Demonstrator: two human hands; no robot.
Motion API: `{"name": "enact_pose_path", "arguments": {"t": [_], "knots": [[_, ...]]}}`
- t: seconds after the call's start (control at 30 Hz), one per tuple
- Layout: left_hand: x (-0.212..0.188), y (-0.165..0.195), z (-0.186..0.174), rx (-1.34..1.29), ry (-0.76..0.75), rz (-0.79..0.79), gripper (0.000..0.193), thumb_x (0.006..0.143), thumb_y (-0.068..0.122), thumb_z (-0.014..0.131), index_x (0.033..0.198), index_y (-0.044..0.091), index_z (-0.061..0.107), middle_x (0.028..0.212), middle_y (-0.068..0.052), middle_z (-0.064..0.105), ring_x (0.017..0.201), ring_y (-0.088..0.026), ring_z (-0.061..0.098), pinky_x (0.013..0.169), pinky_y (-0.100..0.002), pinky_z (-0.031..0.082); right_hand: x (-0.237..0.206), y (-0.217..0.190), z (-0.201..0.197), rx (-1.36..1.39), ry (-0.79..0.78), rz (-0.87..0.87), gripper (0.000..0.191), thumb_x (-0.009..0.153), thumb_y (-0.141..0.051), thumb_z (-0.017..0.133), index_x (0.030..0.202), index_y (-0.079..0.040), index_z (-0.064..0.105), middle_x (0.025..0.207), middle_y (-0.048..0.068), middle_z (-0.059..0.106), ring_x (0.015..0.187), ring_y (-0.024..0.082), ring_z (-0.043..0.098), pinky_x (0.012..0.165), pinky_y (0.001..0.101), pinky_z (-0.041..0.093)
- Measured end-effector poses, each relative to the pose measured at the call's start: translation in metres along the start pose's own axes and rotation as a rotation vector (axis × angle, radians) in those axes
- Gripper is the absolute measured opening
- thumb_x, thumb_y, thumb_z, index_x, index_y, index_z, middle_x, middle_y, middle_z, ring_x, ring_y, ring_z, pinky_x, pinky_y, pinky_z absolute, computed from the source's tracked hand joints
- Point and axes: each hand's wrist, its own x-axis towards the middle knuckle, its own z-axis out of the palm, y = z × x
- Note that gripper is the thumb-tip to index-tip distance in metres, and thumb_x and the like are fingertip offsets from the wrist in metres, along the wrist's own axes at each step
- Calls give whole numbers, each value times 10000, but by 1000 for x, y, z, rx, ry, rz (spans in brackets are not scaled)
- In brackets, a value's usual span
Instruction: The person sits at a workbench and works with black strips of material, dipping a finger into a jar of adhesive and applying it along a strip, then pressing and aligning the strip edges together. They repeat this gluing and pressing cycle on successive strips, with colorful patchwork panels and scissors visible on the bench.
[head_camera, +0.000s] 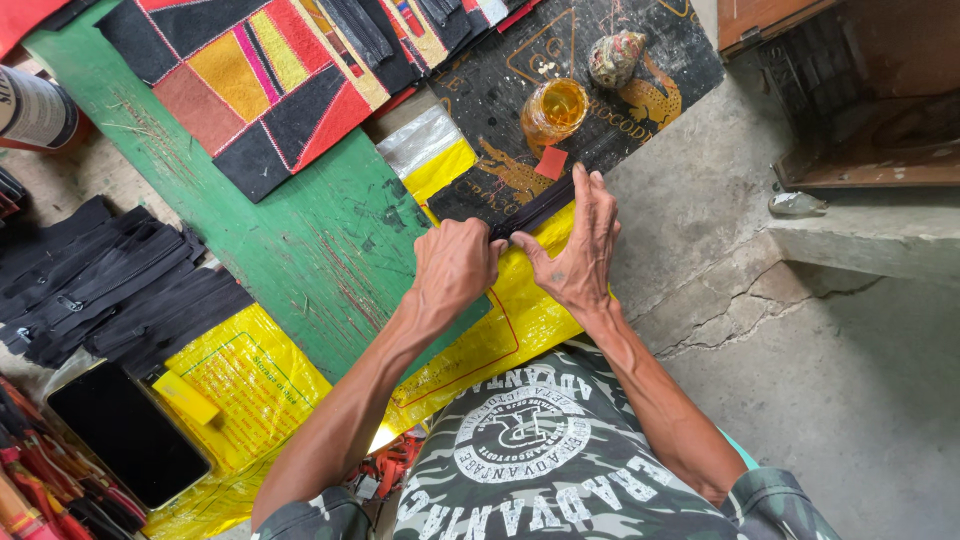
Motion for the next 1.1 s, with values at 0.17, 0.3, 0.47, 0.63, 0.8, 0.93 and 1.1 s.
{"name": "enact_pose_path", "arguments": {"t": [0.17, 0.3, 0.47, 0.63, 0.8, 0.93, 1.1], "knots": [[-2, -13, -17, 66, -76, -3, 423, 762, 410, 812, 677, 20, 670, 656, -246, 639, 630, -446, 661, 531, -534, 491, 1, -16, -6, -80, -86, -10, 1191, 757, -562, 860, 1601, -37, 204, 1464, 297, 334, 1457, 521, 252, 1129, 621, 260], [5, -17, -22, -42, 77, 23, 352, 914, 348, 768, 831, 26, 651, 788, -199, 665, 731, -425, 655, 589, -541, 460, -1, -20, -5, -128, -113, -46, 1149, 807, -542, 843, 1623, -49, 202, 1490, 325, 297, 1471, 533, 221, 1146, 631, 242], [21, -10, -22, -107, 213, 189, 442, 724, 260, 837, 1031, 34, 613, 963, -197, 580, 907, -398, 566, 755, -489, 441, 6, -17, -11, 14, -54, -37, 1112, 772, -460, 864, 1590, -40, 240, 1474, 279, 340, 1465, 506, 257, 1163, 585, 253], [24, -11, -25, -69, 211, 223, 489, 720, 281, 844, 1064, 45, 590, 967, -177, 547, 935, -370, 526, 765, -477, 400, 47, -3, -55, 111, 108, -65, 936, 851, -231, 817, 1620, -88, 303, 1494, 196, 455, 1457, 350, 419, 1233, 504, 305], [25, -10, -27, -59, 184, 217, 491, 718, 280, 840, 1073, 50, 590, 961, -170, 544, 931, -363, 521, 752, -472, 392, 119, 5, -59, 199, -134, -275, 1010, 787, -118, 803, 1637, -70, 259, 1544, 162, 463, 1458, 330, 415, 1187, 511, 297], [25, -7, -30, -66, 162, 191, 478, 731, 274, 832, 1087, 59, 597, 943, -160, 541, 924, -349, 523, 760, -468, 389, 132, 0, -50, 211, -204, -199, 1038, 811, -171, 833, 1671, -114, 255, 1459, 61, 548, 1405, 258, 508, 1195, 485, 346], [25, -5, -31, -54, 163, 201, 504, 727, 273, 832, 1114, 53, 598, 952, -160, 540, 924, -348, 523, 760, -469, 389, 129, -8, -66, 93, -129, -292, 803, 669, -241, 921, 1368, -89, 556, 1531, 143, 407, 1458, 360, 339, 1168, 541, 253]]}}
